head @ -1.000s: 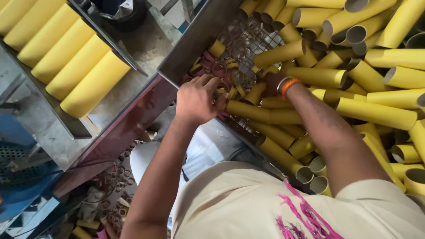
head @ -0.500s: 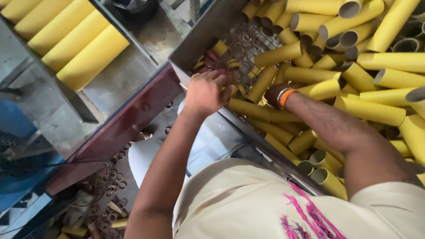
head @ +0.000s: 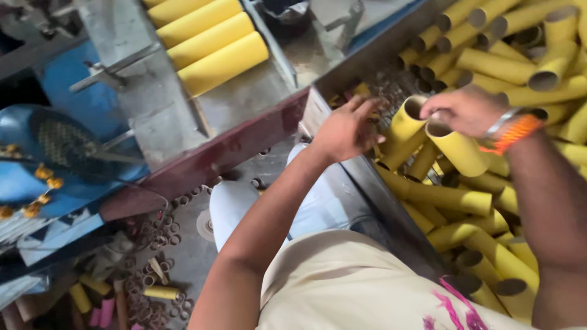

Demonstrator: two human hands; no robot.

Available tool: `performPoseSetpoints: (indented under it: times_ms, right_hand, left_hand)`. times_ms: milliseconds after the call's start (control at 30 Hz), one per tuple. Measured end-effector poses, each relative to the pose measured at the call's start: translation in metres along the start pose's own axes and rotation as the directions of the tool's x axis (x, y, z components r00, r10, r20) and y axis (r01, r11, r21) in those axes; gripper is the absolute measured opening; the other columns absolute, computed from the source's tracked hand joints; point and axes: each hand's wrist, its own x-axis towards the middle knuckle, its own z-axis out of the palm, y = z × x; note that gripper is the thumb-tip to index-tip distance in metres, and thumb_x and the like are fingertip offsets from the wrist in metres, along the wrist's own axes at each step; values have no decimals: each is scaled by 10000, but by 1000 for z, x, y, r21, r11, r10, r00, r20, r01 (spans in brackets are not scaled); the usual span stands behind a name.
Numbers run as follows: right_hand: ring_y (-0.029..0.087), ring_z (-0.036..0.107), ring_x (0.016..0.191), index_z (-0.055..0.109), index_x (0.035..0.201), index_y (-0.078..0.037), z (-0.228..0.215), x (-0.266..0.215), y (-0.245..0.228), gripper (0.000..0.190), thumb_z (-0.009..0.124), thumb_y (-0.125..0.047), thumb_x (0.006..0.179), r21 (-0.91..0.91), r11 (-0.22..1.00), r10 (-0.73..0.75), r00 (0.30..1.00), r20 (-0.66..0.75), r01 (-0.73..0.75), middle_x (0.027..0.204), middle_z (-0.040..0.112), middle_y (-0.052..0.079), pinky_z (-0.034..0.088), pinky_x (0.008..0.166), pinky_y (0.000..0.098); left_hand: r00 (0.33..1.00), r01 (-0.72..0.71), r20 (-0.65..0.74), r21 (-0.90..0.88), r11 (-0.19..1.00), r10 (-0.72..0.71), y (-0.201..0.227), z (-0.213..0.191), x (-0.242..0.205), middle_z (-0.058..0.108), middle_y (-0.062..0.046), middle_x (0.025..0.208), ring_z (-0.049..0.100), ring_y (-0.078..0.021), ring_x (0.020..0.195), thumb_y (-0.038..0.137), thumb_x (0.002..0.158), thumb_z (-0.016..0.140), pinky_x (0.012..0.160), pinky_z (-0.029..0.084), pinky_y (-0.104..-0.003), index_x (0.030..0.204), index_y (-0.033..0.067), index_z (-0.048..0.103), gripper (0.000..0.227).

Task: The person repeatedly picks yellow cylindrical paper tubes from a wire basket and places them onto a metal tray. The person handles the cylinders one at a time or in small groups, moving them from the basket to the tray throughout the clip.

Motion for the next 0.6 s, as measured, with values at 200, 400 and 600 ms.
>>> performPoseSetpoints:
  times_ms: [200, 400, 600]
  right_hand:
    - [151, 760, 849, 742, 1096, -76, -94, -20, -99, 137, 668, -102, 983, 37, 945, -305, 916, -260, 325, 1006, 774, 42, 596, 778, 266]
    - [209, 759, 936, 642, 1041, -28, -109, -3, -154, 116, 651, 59, 964, 203, 704, -557, 707, -436, 680, 1006, 726, 135, 628, 839, 323]
    - [249, 728, 935, 623, 1146, -6, -74, 46, -155, 156, 687, 93, 1044, 649, 207, -97, 675, -731, 733, 1076, 699, 145, 665, 906, 423]
  left_hand:
    - [972, -147, -182, 41, 988, 152, 42, -58, 6, 458, -173, 1536, 468, -383, 1443, 479, 734, 913, 1246, 319, -582, 1571, 125, 318, 1087]
    - [937, -120, -320, 74, 990, 138, 47, -101, -2, 603, -116, 1370, 607, -327, 1285, 362, 872, 852, 1177, 458, -476, 1564, 140, 356, 881]
    - [913, 239, -407, 512, 825, -12, -44, -156, -33, 640, -116, 1246, 587, -360, 1184, 145, 746, 838, 1088, 421, -516, 1441, 166, 517, 766]
